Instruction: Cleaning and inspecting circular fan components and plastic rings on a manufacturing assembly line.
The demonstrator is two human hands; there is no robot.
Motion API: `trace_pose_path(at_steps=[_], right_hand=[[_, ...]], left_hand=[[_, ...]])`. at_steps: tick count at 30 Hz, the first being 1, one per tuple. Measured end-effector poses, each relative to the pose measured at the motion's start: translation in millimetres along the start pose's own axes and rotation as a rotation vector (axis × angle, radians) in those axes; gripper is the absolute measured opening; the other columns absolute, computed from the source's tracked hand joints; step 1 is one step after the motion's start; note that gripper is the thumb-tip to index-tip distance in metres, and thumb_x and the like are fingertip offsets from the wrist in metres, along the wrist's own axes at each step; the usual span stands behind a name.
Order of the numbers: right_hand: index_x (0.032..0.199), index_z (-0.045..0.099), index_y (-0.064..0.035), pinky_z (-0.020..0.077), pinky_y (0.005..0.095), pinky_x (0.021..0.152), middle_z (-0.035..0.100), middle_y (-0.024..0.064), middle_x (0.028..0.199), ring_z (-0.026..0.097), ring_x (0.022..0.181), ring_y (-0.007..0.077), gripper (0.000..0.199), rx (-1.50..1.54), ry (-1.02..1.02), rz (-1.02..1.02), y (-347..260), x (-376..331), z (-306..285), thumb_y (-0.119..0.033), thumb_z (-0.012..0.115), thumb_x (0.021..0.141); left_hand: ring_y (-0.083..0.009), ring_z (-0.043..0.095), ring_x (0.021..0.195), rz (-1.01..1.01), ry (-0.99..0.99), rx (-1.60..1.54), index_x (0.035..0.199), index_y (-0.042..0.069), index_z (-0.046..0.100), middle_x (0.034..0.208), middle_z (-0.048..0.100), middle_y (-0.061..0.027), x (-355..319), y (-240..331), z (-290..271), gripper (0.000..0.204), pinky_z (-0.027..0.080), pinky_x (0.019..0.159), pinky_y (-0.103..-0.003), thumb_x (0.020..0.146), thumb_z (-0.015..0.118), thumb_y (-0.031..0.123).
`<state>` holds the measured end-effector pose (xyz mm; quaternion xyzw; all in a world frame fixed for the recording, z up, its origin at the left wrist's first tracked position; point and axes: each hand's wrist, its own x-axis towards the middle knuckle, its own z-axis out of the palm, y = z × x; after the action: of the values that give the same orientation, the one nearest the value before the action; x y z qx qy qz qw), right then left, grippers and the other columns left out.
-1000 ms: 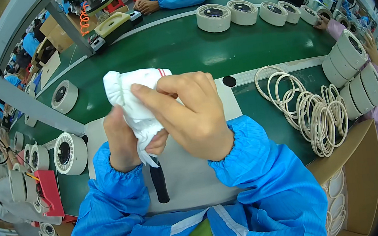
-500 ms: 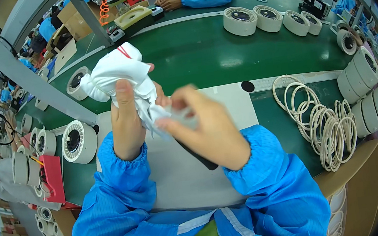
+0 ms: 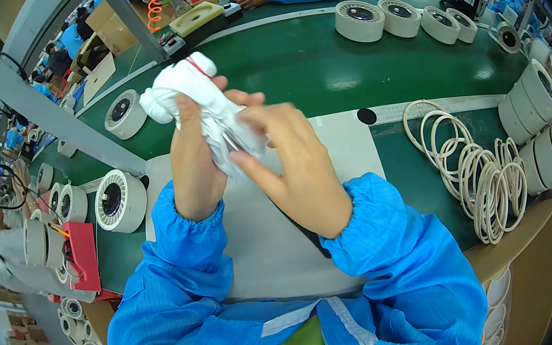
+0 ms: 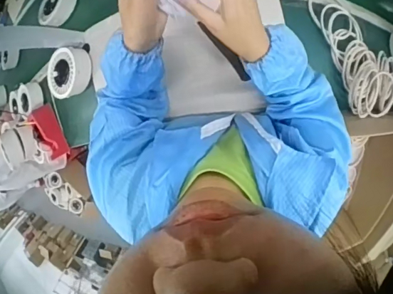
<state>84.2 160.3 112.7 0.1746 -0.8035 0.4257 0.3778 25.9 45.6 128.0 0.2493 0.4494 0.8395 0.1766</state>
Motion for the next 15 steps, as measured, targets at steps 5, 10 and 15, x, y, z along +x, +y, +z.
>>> trace_pose_path(at_steps=[5,10,15], right_hand=[[0.101,0.047,-0.0012,0.0413,0.0213,0.052,0.051,0.0042,0.065,0.053,0.057,0.0144,0.028,0.211,-0.533,0.513,-16,1,-13,-0.010,0.060,0.078],[0.102,0.047,-0.0015,0.0381,0.0192,0.048,0.048,0.0000,0.062,0.048,0.051,0.0080,0.024,0.608,-0.545,0.718,-6,4,-11,-0.010,0.056,0.082],[0.100,0.049,-0.0009,0.0363,0.0180,0.045,0.048,-0.0009,0.063,0.046,0.049,0.0039,0.019,0.906,-0.530,0.738,-13,8,-20,-0.009,0.054,0.083]], left_hand=[[-0.0284,0.048,0.106,0.143,0.248,-0.081,0.124,0.001,0.032,0.112,0.049,-0.0178,4,10,-7,0.052,0.041,0.089,-0.039,0.092,0.026,0.041],[-0.0263,0.050,0.101,0.168,0.079,-0.329,0.124,0.001,0.032,0.112,0.048,-0.0176,3,22,-19,0.053,0.045,0.083,-0.036,0.090,0.030,0.042],[-0.0205,0.053,0.088,0.242,-0.239,-0.223,0.120,0.000,0.038,0.108,0.051,-0.0145,4,16,-29,0.049,0.046,0.077,-0.029,0.090,0.038,0.038]])
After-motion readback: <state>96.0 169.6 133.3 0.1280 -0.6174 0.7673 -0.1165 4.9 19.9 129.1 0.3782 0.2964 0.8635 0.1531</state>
